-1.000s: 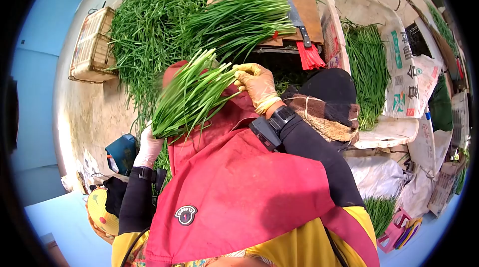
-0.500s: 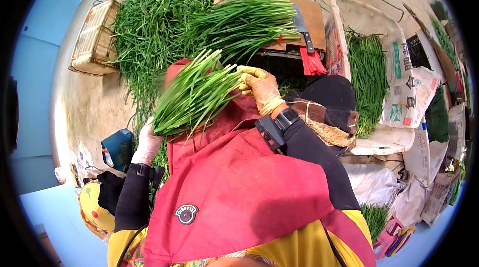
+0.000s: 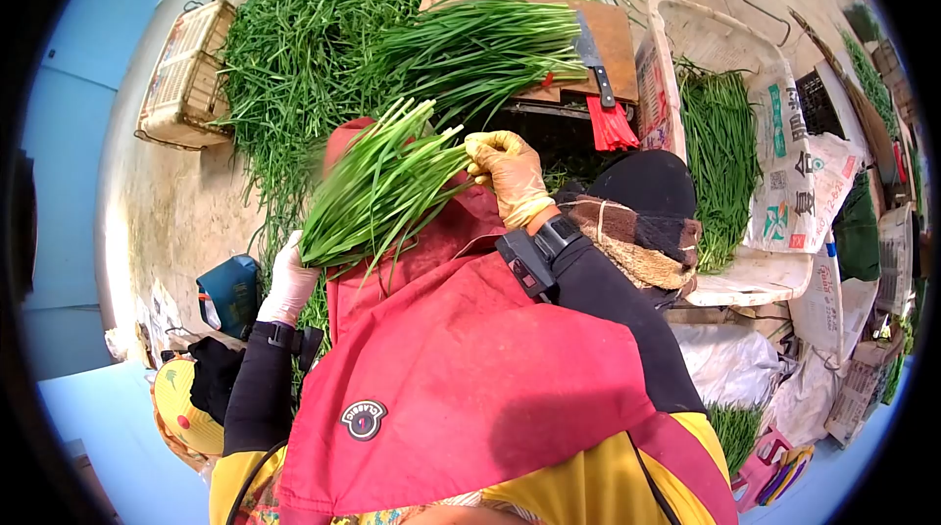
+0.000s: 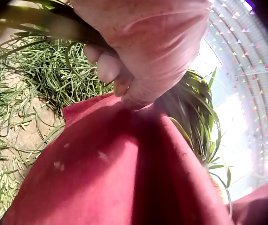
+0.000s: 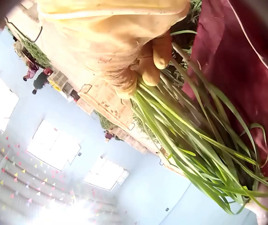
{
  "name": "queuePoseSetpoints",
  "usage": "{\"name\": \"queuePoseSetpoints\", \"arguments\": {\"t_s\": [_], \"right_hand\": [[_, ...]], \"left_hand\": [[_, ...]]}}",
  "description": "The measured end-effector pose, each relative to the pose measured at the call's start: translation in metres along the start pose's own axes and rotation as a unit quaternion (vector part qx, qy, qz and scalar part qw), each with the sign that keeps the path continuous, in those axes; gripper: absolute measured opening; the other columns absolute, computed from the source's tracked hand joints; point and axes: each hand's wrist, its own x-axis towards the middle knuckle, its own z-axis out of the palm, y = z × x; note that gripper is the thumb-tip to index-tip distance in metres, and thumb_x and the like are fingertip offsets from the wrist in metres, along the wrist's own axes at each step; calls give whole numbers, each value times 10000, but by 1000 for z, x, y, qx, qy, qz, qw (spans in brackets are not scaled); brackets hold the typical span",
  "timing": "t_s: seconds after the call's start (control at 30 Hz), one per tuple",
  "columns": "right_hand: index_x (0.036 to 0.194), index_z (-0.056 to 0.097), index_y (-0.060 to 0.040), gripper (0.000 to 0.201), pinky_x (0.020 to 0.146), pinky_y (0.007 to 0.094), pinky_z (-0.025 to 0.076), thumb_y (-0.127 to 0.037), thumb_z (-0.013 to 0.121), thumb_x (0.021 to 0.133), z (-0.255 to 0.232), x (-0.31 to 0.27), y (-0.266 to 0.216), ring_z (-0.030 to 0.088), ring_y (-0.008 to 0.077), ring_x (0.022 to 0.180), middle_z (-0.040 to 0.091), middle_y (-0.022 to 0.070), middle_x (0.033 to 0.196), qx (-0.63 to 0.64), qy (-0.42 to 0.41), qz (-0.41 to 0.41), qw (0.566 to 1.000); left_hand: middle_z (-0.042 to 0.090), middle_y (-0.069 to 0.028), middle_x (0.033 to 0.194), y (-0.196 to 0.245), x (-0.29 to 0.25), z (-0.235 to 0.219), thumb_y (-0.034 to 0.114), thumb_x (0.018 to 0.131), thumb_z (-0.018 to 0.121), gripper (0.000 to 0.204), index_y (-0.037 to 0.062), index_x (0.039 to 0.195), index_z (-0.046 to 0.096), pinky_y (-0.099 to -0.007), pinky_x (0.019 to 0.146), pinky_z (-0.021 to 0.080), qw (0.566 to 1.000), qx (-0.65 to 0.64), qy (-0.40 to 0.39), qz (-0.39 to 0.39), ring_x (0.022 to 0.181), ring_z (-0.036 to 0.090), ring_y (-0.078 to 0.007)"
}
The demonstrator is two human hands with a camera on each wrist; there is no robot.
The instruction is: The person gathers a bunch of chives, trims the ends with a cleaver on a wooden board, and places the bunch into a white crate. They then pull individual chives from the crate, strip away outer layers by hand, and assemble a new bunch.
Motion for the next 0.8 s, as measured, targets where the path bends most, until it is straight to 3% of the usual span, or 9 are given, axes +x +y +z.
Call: {"name": "queuePoseSetpoints", "arguments": {"t_s": [0.27,0.43,0.5,0.6,0.63,0.73,0.8], "right_hand": [[1092,634,-13,230,562,200,505,-4,627,863,-2,-6,1,598,78,646,659,32,832,40,-27,7,999],[1199,585,-6,328,587,202,493,-12,622,873,4,-21,-1,569,78,666,628,33,849,3,-25,-67,997],[1158,613,-1,284,587,205,501,-5,619,874,6,-26,-6,576,76,663,650,40,873,-12,-17,-83,996],[1040,675,4,174,603,206,510,-15,632,872,-2,-35,-37,600,74,685,688,51,936,-71,-40,-99,992],[1029,682,-3,161,601,215,526,-9,625,879,2,-40,-57,599,80,658,670,37,843,-101,-14,-119,988],[1052,692,-27,180,614,206,524,-59,652,880,-20,-35,-104,600,78,664,687,40,863,-170,1,-227,959],[1041,700,-21,190,606,195,510,-64,682,857,-31,-30,-142,605,77,658,689,45,832,-138,91,-298,940]], "left_hand": [[698,-110,957,-1,-3,2,36,819,677,247,63,1055,610,-299,784,513,1000,9,2,-3,883,674,-198],[696,-106,988,14,-4,1,4,787,695,291,58,1059,606,-293,802,515,998,-50,-8,-34,916,668,-179],[658,-83,1046,17,-6,1,-71,786,648,340,66,1097,653,-283,825,497,993,-106,-8,-58,945,639,-188],[692,-109,993,8,-7,1,5,770,708,350,65,1094,592,-300,815,513,999,-33,-5,-32,923,670,-201],[692,-109,993,4,-8,2,5,770,708,350,65,1094,592,-300,815,513,999,-36,-2,-35,923,670,-201],[683,-140,976,-1,-9,2,49,773,715,347,73,1094,584,-334,793,515,1000,1,-6,-21,916,670,-292],[682,-143,969,-8,-10,6,57,769,718,345,75,1087,585,-335,783,517,1000,-22,9,-8,907,670,-293]]}}
